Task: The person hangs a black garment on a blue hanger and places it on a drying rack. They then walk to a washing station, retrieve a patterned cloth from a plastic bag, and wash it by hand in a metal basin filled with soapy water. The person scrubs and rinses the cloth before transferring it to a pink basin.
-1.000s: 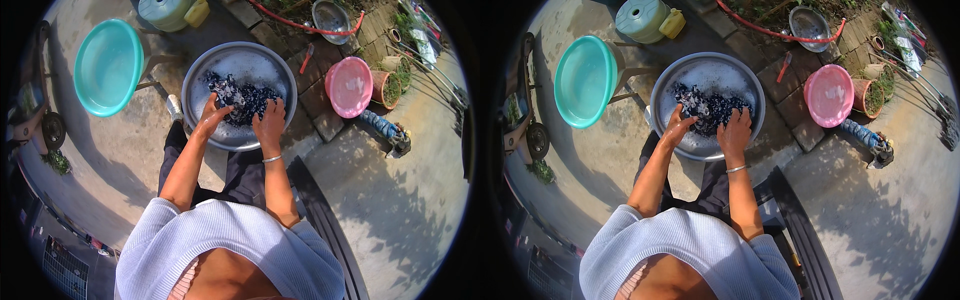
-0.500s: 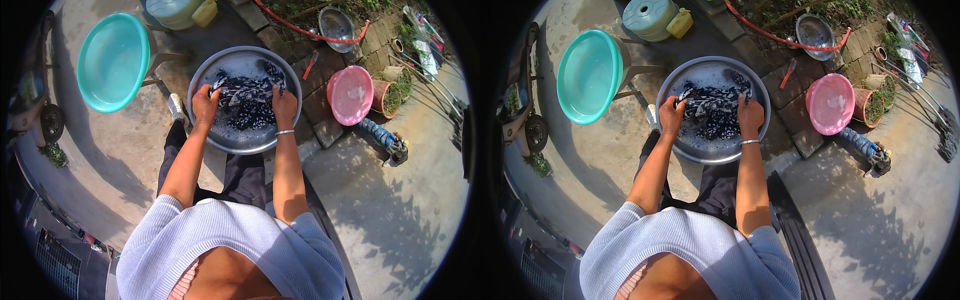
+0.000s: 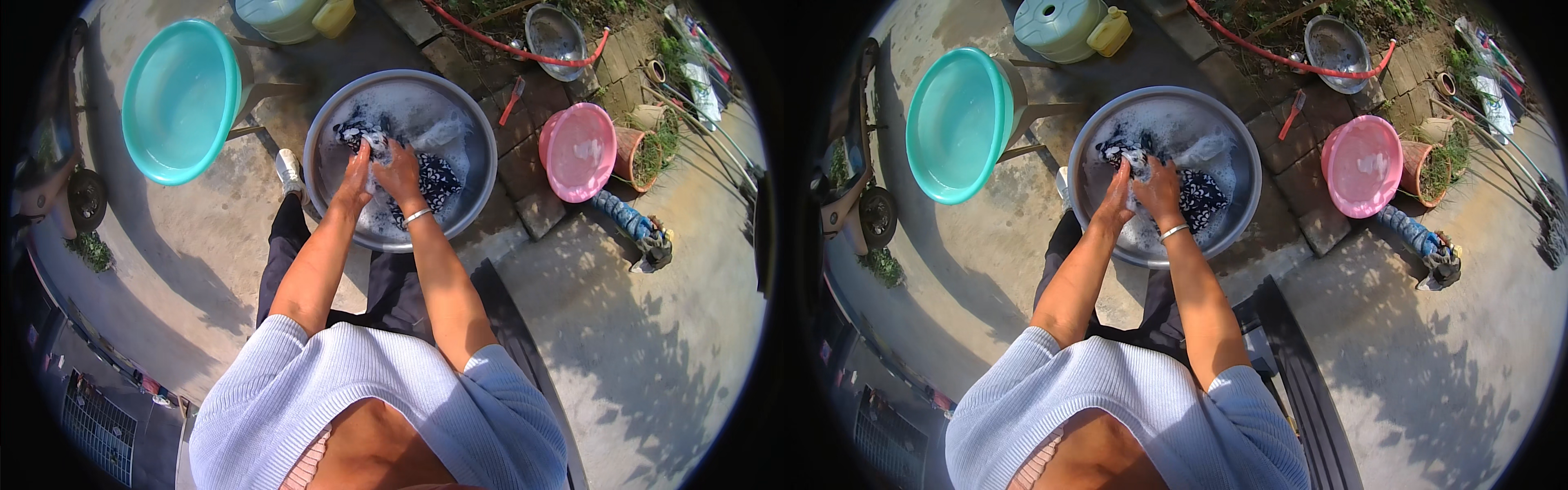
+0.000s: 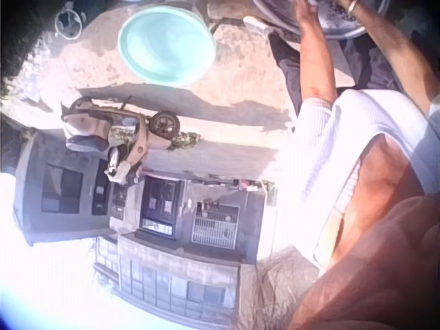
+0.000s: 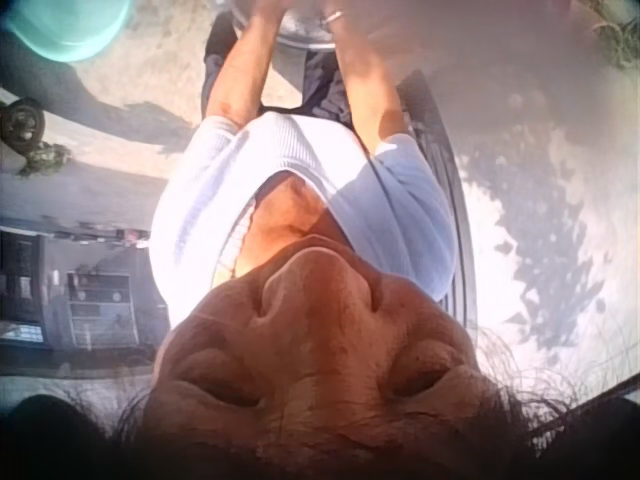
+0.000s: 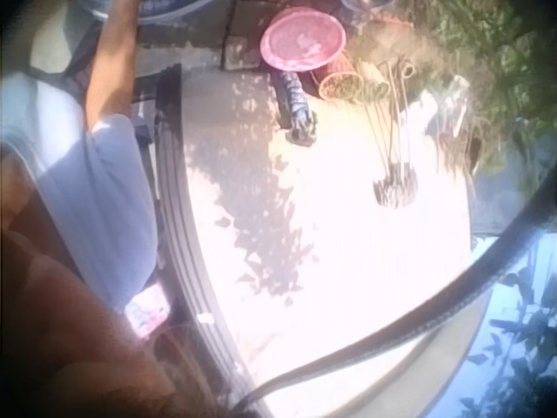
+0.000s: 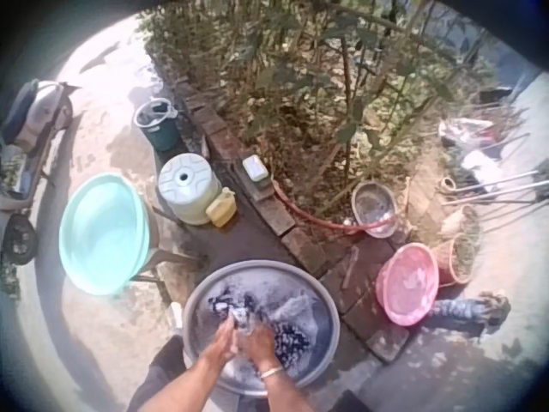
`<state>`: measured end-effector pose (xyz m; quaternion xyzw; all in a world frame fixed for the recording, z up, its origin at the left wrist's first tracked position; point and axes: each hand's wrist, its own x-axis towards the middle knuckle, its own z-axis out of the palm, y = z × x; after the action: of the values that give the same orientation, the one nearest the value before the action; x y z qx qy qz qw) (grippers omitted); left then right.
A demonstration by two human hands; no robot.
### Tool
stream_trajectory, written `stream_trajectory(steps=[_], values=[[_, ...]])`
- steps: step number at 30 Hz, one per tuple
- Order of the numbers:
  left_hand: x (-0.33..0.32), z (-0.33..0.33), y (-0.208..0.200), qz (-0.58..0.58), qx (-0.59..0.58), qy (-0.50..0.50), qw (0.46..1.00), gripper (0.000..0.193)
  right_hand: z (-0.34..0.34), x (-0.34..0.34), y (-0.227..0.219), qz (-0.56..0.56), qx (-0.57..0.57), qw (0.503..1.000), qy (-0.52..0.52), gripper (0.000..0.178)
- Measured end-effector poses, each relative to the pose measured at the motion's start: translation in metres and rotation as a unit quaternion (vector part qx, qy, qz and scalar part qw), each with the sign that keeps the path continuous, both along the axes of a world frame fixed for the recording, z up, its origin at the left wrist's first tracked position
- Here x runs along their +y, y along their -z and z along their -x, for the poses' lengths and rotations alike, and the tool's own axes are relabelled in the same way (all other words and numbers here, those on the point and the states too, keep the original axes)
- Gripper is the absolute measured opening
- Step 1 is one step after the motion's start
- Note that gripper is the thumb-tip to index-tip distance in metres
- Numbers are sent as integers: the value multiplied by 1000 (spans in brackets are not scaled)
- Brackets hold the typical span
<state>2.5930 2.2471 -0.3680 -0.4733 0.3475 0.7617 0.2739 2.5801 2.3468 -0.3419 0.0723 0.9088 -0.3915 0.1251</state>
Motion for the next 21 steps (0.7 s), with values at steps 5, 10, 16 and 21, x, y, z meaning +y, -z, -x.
stream_trajectory(steps=[5,10,16,21], values=[[0,17,15,-113,45,-27,992,47,-33,-4,-60,115,96,988,-27,31],[21,-5,-12,-1,208,-109,972,34,-27,5,-66,13,68,996,58,25],[14,19,-91,335,264,317,847,70,-9,61,-48,-257,-27,966,20,27],[-3,3,-88,522,378,383,661,85,5,97,-40,-244,-114,963,32,55]])
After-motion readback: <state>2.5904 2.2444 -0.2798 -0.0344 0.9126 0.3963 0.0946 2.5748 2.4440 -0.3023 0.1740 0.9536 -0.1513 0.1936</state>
